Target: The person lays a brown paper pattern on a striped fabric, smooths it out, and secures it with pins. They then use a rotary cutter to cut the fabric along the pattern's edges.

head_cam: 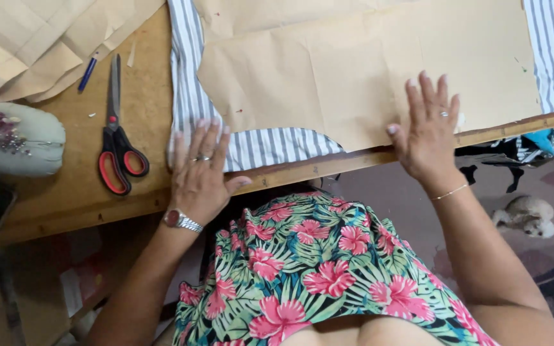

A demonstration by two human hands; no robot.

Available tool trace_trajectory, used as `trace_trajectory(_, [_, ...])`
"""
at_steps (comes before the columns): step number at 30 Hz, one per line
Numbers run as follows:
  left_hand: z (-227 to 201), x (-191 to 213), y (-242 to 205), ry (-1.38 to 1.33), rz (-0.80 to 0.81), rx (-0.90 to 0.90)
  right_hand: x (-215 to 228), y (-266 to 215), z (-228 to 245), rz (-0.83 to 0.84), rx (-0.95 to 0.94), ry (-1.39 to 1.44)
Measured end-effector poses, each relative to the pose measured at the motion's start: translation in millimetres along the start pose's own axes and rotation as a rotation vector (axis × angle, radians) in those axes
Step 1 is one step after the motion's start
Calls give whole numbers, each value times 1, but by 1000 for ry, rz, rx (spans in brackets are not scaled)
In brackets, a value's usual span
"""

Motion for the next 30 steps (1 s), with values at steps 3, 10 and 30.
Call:
trace_trajectory(3, [-18,-7,12,-68,-53,-137,-31,7,41,128,13,80])
trace_trajectory(10, [-6,-44,-16,-10,104,-312,-51,3,71,299,-52,-18])
trace_trajectory(30, [-24,-7,-14,-41,-217,-403,1,-42,45,-111,76,233])
Point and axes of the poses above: each hand's wrist, its own y-axis towards the middle knuckle, its own x-axis out of the back of the hand, z = x × y, the point moved 8 cm from there along y, towards the middle knuckle, and after that the axes turned 1 degree about y, right-handed, at the moved point
